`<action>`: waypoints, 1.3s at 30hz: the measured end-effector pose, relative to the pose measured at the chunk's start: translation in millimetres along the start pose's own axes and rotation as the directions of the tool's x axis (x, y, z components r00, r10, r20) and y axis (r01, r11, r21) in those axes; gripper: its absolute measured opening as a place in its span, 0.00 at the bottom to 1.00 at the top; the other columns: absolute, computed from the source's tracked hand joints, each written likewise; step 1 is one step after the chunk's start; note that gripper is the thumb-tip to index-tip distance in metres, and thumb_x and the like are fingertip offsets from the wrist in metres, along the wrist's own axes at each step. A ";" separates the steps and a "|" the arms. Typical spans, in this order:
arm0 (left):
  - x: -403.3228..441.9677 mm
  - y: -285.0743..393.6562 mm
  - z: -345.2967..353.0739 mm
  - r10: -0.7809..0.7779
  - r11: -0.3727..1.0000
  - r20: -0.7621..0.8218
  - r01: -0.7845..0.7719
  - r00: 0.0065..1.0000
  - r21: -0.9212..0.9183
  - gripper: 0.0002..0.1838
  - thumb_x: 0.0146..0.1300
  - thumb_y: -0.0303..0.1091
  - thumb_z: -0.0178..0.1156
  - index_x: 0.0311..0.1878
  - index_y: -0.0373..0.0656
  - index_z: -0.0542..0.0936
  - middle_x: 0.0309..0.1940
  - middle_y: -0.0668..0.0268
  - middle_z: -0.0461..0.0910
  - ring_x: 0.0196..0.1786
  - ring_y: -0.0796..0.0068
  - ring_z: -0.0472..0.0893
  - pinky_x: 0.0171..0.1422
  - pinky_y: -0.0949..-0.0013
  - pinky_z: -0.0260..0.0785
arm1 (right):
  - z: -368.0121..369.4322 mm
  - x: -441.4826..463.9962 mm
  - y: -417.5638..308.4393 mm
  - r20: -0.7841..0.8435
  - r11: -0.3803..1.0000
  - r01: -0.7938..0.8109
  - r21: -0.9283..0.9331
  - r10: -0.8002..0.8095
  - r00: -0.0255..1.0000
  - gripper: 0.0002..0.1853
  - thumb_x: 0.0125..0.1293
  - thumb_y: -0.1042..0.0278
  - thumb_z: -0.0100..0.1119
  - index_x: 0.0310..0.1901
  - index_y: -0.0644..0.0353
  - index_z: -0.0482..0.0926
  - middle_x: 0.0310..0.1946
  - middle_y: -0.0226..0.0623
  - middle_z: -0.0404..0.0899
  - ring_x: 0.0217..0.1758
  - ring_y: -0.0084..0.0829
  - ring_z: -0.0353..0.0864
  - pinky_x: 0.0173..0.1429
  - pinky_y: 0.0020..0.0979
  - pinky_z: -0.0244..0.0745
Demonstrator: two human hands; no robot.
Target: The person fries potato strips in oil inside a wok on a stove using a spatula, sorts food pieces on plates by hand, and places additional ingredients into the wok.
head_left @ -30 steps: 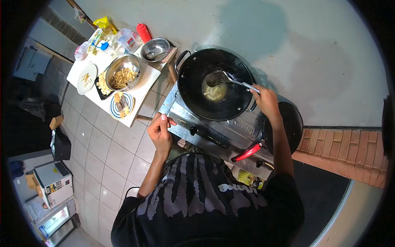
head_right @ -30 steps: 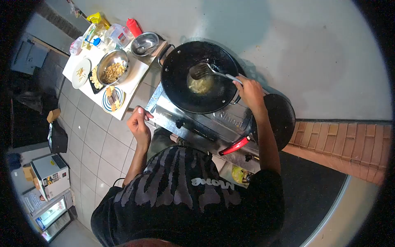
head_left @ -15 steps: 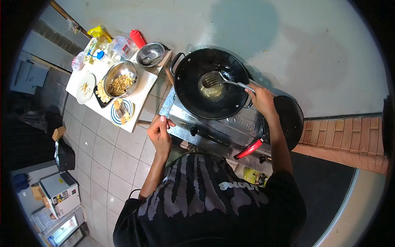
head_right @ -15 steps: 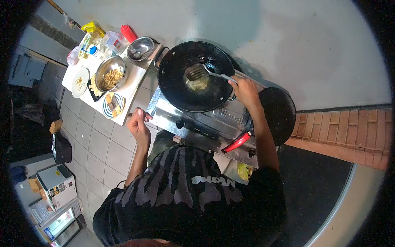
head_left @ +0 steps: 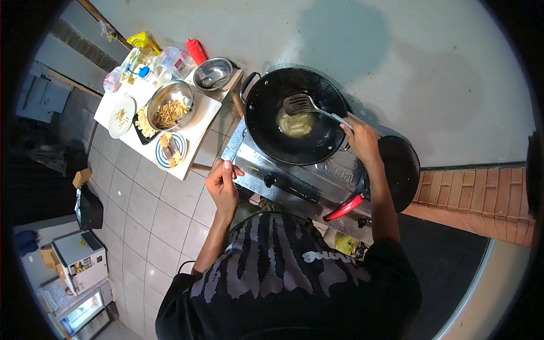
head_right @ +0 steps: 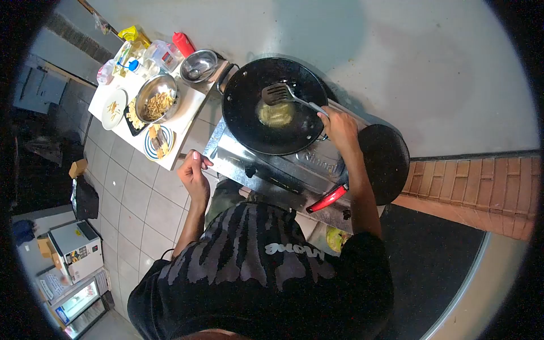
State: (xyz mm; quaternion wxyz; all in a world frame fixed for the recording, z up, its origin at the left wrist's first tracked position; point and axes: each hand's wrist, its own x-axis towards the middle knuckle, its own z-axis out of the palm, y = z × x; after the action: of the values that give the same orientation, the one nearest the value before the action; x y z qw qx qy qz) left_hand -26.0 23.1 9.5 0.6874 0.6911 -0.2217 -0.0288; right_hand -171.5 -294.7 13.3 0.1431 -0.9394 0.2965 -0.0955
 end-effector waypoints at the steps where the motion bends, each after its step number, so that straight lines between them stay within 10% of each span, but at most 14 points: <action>1: -0.5 0.3 0.3 -0.006 1.000 -0.005 0.006 1.000 0.010 0.21 0.71 0.33 0.50 0.21 0.32 0.76 0.18 0.66 0.71 0.24 0.80 0.65 0.31 0.73 0.56 | -0.1 0.5 0.8 0.008 1.000 0.009 -0.001 -0.009 1.000 0.17 0.66 0.56 0.55 0.47 0.59 0.82 0.35 0.52 0.82 0.40 0.51 0.81 0.45 0.45 0.74; 39: -9.3 -5.7 -0.7 -0.035 0.999 0.016 0.035 0.999 0.001 0.22 0.72 0.35 0.48 0.21 0.32 0.75 0.19 0.66 0.71 0.26 0.82 0.65 0.32 0.75 0.55 | 3.3 -10.3 5.1 -0.045 0.999 0.006 0.034 -0.004 0.999 0.18 0.67 0.55 0.54 0.49 0.58 0.81 0.39 0.54 0.81 0.44 0.53 0.80 0.48 0.46 0.73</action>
State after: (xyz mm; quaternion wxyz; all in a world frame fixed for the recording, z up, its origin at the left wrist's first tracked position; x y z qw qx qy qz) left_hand -32.6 26.8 1.6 0.6849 0.6947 -0.2149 -0.0462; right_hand -181.7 -291.9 7.6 0.1523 -0.9352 0.2955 -0.1219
